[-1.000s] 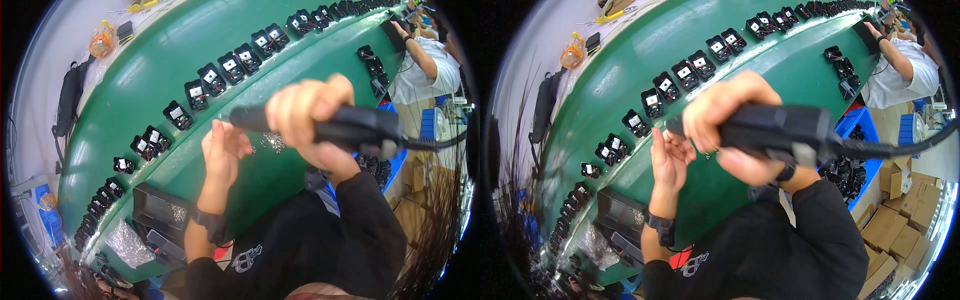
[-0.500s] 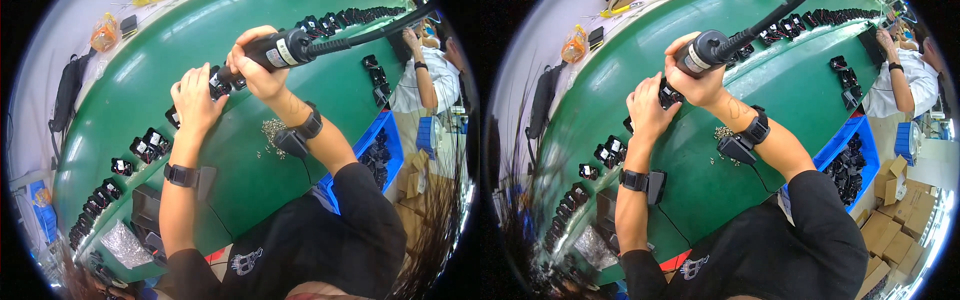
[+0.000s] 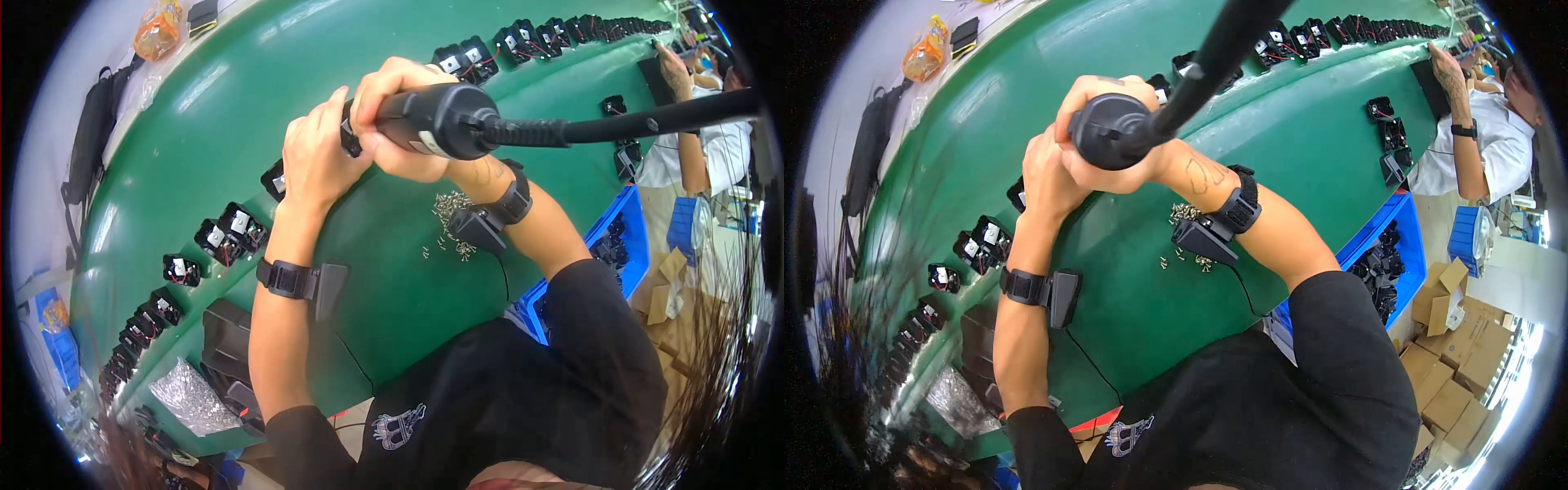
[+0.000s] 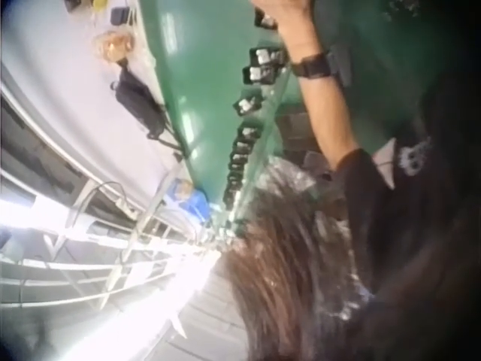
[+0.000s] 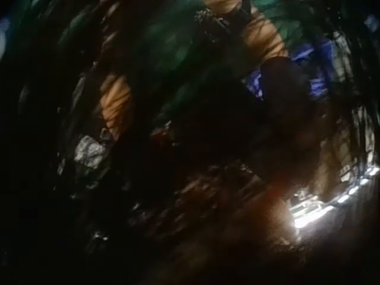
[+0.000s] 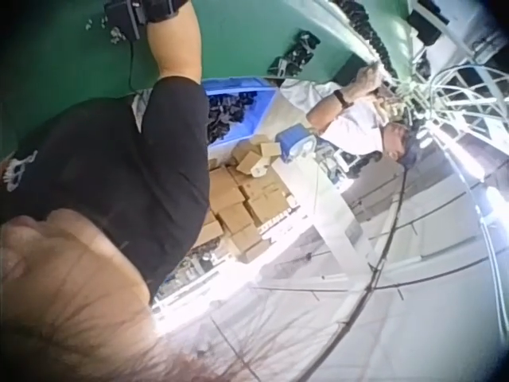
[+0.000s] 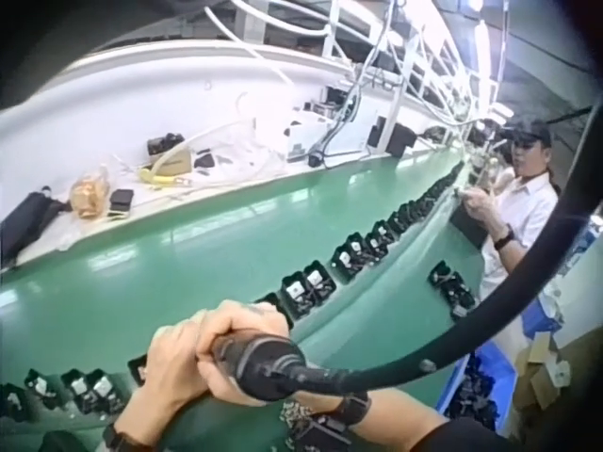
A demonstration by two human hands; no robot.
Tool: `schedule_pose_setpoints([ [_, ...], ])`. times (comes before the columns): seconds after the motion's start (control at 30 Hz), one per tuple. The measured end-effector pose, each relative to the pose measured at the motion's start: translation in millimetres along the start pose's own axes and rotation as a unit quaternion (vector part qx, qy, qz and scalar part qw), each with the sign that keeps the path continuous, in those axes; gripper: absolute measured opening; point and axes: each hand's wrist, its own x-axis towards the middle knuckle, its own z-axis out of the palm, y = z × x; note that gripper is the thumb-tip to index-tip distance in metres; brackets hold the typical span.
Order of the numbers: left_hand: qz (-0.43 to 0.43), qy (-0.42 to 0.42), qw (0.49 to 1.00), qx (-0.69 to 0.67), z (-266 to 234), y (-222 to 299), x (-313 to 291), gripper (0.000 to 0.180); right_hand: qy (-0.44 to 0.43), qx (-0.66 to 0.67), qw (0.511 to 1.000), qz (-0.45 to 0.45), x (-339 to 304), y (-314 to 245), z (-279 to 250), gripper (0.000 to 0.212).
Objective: The recorder uses an electric screwdriver to fasten screws into electronic components on an assembly line.
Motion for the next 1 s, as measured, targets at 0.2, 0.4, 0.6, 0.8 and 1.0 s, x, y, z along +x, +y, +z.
schedule_pose_setpoints([
  [0.2, -0.013, 0.02, 0.999, -0.039, 5, -5, 7, 0.076, 0.043, 0.051, 0.993, 0.098, -7, 11, -1, 0.016],
  [0.4, -0.036, -0.024, 0.999, -0.005, -12, 6, 5, 0.083, 0.158, 0.175, 0.966, 0.112, -9, 12, 10, 0.026],
  [0.6, 0.019, 0.036, 0.999, 0.03, -28, 78, -36, 0.069, 0.218, 0.262, 0.939, 0.045, -29, -85, -36, 0.035],
  [0.8, -0.011, -0.078, 0.995, -0.055, -27, 130, -110, 0.028, 0.146, 0.218, 0.963, 0.056, -39, -162, -77, 0.031],
  [1.0, -0.019, -0.064, 0.996, -0.059, -12, 137, -103, 0.021, 0.146, 0.192, 0.969, 0.051, -47, -177, -92, 0.03],
])
